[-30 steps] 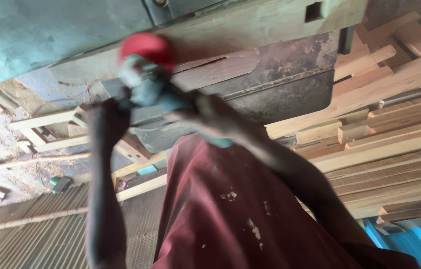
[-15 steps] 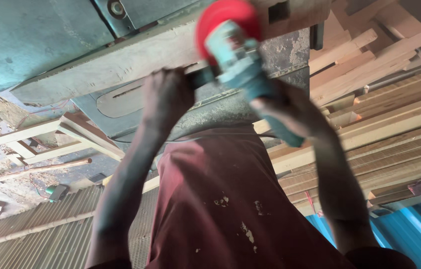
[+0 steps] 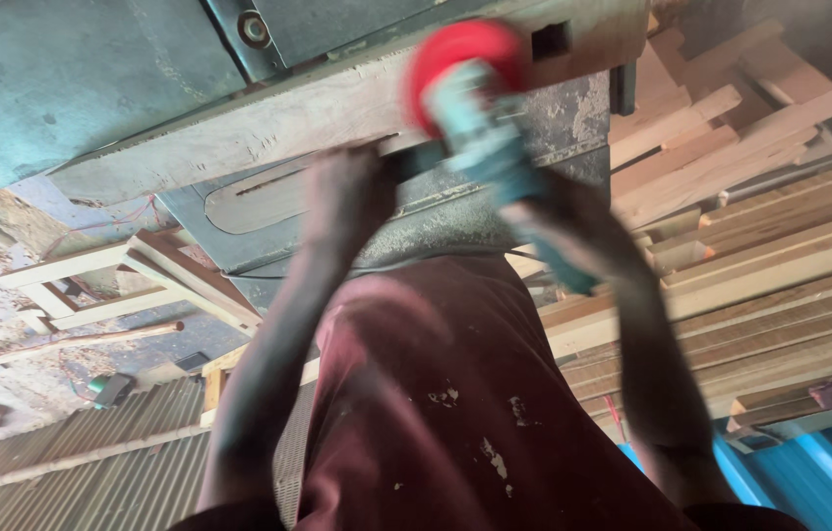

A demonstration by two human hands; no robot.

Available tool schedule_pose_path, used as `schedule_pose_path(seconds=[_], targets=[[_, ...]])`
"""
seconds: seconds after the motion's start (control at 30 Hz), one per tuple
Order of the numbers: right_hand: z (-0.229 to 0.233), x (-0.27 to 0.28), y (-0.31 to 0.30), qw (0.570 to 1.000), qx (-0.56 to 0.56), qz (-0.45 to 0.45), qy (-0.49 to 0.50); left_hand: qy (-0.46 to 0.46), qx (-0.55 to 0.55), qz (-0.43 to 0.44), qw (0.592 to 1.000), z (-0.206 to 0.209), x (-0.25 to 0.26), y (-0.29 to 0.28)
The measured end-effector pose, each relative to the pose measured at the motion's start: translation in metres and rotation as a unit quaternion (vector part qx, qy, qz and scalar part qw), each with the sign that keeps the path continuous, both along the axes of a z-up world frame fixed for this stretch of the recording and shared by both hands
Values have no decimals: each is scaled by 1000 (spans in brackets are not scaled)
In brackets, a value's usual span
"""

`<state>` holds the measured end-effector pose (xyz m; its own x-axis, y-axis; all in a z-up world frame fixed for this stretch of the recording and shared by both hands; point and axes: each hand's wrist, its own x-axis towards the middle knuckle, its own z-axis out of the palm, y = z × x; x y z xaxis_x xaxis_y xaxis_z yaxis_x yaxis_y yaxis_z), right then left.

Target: The person uses an angle grinder with a sanding disc to smooth the surface of a wooden plank on a workbench. They move the tool back and forth along the length of the wood, applying pressure to sand the surface.

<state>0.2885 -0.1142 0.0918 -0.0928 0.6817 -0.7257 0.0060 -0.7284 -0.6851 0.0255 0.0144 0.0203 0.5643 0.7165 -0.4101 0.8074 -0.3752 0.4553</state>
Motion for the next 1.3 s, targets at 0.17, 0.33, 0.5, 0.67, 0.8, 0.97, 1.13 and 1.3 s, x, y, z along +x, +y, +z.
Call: schedule_pose_path(seconds=[0.17, 0.33, 0.5, 0.67, 0.8, 0.97, 1.13, 1.3], targets=[[-8, -98, 33, 982, 42, 168, -75, 50, 42, 117, 991, 15, -125, -16], [-4, -99, 30, 982, 45, 158, -92, -7, 64, 85, 994, 7, -129, -18], [6, -20, -6, 999, -3, 25, -22, -15, 0, 1, 1000, -11, -31, -12], [16, 67, -47, 992, -81, -59, -79, -54, 32, -99, 993, -8, 91, -17], [10, 96, -72, 985, -81, -114, -102, -32, -75, -109, 991, 3, 133, -19], [-5, 80, -74, 989, -35, -120, -82, -35, -32, -74, 996, 9, 110, -19], [-14, 14, -38, 998, 1, -33, -45, -90, 124, 45, 987, 13, 25, -24], [-15, -39, 0, 937, 298, 106, -148, -47, 167, 86, 981, 15, -48, -24]])
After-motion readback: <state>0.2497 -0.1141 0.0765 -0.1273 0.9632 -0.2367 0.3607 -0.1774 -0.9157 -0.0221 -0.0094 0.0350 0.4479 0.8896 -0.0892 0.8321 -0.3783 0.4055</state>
